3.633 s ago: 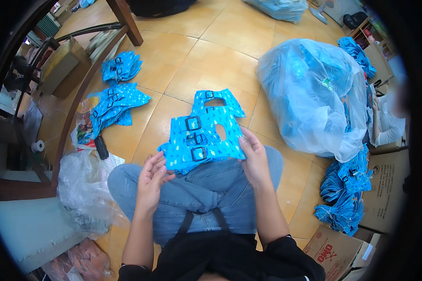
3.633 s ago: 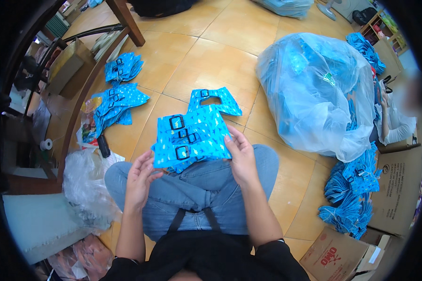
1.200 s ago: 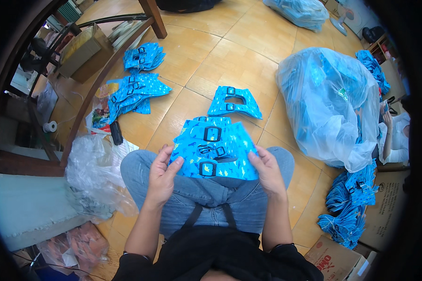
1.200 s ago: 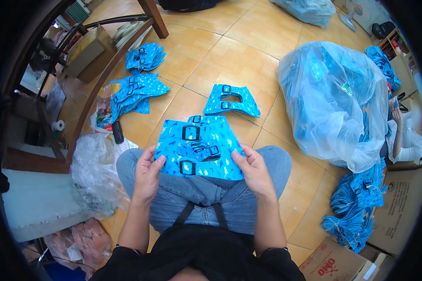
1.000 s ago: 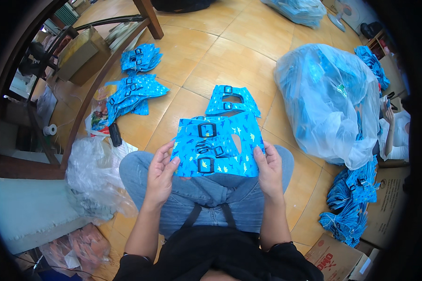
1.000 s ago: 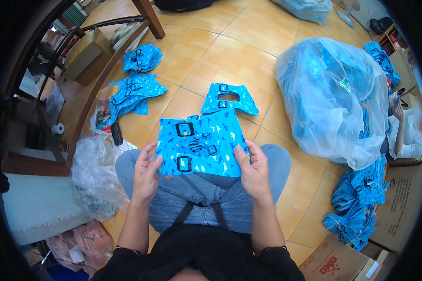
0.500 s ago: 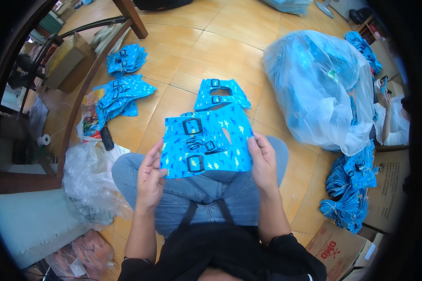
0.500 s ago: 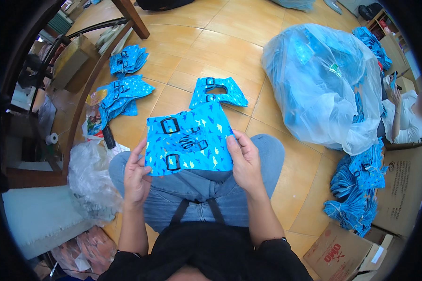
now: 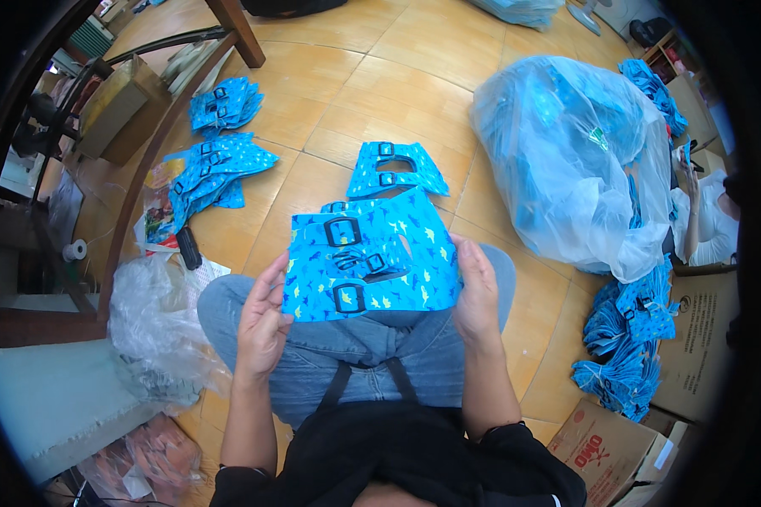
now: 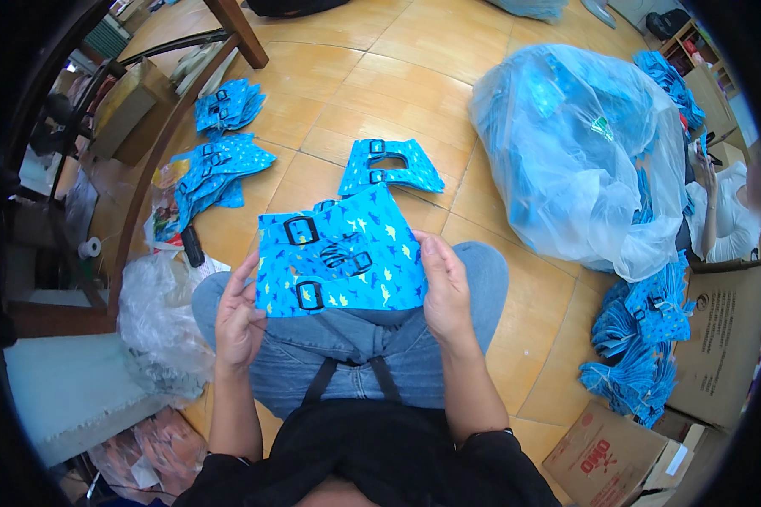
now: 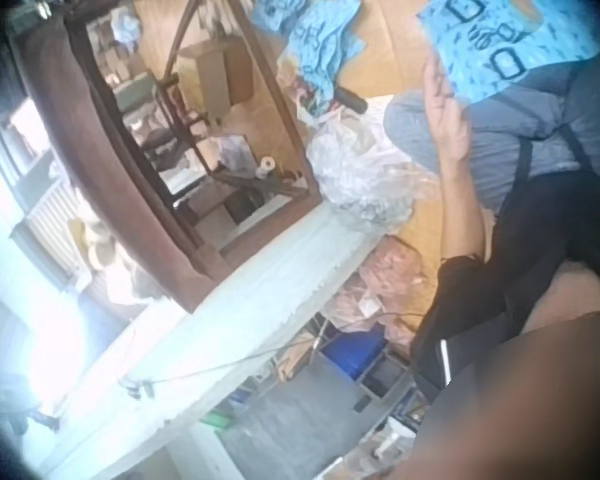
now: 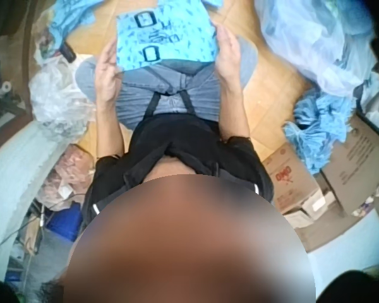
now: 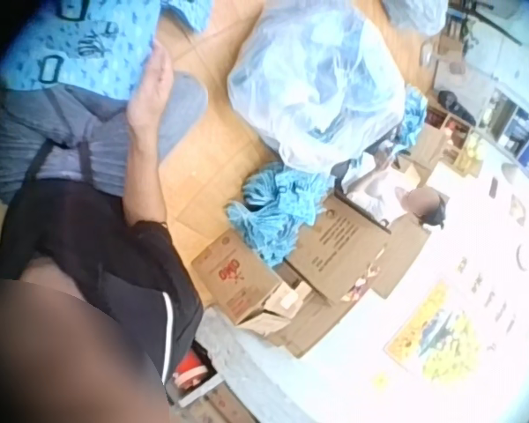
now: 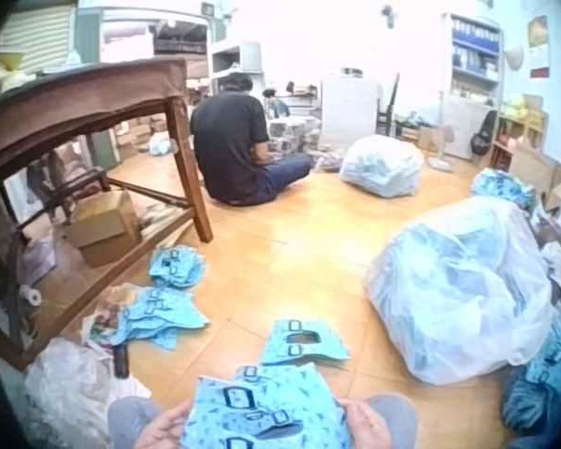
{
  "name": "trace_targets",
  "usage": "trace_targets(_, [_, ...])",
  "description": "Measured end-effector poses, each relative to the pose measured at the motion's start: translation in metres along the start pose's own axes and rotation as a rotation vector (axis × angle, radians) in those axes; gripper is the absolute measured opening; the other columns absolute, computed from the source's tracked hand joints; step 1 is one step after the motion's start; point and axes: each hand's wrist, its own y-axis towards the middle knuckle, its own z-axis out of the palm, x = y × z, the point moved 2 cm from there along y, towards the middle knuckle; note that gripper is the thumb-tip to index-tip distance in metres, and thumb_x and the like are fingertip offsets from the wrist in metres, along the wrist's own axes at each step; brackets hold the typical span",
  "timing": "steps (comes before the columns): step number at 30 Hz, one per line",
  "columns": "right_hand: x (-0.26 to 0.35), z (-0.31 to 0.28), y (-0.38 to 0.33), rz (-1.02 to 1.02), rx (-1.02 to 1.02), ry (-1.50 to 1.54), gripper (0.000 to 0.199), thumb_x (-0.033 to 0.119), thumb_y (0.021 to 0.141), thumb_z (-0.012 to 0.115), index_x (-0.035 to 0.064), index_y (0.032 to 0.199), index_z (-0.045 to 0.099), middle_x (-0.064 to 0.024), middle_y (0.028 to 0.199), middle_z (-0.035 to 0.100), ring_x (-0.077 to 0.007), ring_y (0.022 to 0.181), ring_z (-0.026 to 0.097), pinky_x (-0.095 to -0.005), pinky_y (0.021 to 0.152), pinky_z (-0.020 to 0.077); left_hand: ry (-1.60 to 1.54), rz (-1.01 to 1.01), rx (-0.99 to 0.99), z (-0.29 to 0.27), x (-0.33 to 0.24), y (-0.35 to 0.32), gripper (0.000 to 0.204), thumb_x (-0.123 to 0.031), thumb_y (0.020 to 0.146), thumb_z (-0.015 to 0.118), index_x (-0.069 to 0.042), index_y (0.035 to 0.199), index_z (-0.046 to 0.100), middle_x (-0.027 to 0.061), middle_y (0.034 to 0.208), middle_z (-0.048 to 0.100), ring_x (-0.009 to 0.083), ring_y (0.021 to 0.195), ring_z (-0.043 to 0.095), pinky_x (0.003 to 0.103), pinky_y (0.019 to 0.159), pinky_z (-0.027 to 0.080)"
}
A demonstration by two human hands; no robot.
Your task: The person sits on the floor and folds blue patterned fabric items, then ties them into bundles using white string. They repeatedly pick up, fold, and stack the items, occasionally placing bundles aside.
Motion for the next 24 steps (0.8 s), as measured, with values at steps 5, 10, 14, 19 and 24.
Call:
trace_targets(5, [-0.006,-0.004,0.000,0.066,-0.021,-0.015,0.032,0.023,0.100,0.047,-0.0018,0.117,0.057,-0.0045,0.105,0.063,-0.0087,0.095,0.057,-0.0240,0.086,0.0447,0.086,0.014,0.049,0.001,-0.004,-0.002,0.079,0.010,0.068,0.041,0.002,0.145,0.028,0.0149,0.146,0.038,0.0200,0.134,0.038,0.032,0.114,0.013])
trace_targets(10, [-0.009,-0.006,0.001,0.106,-0.016,0.059,0.031,0.021,0.100,0.047,-0.0022,0.118,0.056,-0.0056,0.106,0.063,-0.0094,0.094,0.059,-0.0242,0.084,0.0469,0.068,0.048,0.080,0.003,-0.009,-0.004,0.078,0.010,0.068,0.040,0.002,0.145,0.028,0.0163,0.145,0.039,0.0210,0.139,0.030,0.031,0.114,0.007])
trace_targets(14, [-0.008,-0.007,0.001,0.091,0.001,0.053,0.031,0.021,0.100,0.047,-0.0024,0.118,0.056,-0.0054,0.105,0.063,-0.0095,0.094,0.059,-0.0246,0.084,0.0471,0.059,0.043,0.078,0.004,-0.009,-0.004,0.078,0.010,0.068,0.040,0.002,0.145,0.028,0.0164,0.144,0.040,0.0203,0.137,0.033,0.031,0.114,0.005])
trace_targets(19, [-0.008,-0.008,0.000,0.055,0.016,0.046,0.030,0.021,0.100,0.046,-0.0013,0.118,0.056,-0.0048,0.103,0.063,-0.0088,0.093,0.059,-0.0237,0.082,0.0469,0.093,0.049,0.084,0.002,-0.009,-0.003,0.077,0.010,0.069,0.041,0.002,0.145,0.028,0.0167,0.144,0.041,0.0194,0.136,0.035,0.033,0.114,0.002])
trace_targets(24, [-0.006,-0.004,-0.001,0.048,0.017,0.022,0.028,0.021,0.100,0.047,-0.0004,0.116,0.057,-0.0038,0.101,0.063,-0.0071,0.090,0.058,-0.0230,0.081,0.0465,0.203,0.096,0.070,0.004,-0.011,-0.003,0.074,0.007,0.073,0.049,0.002,0.144,0.029,0.0171,0.140,0.044,0.0194,0.134,0.037,0.034,0.113,0.017])
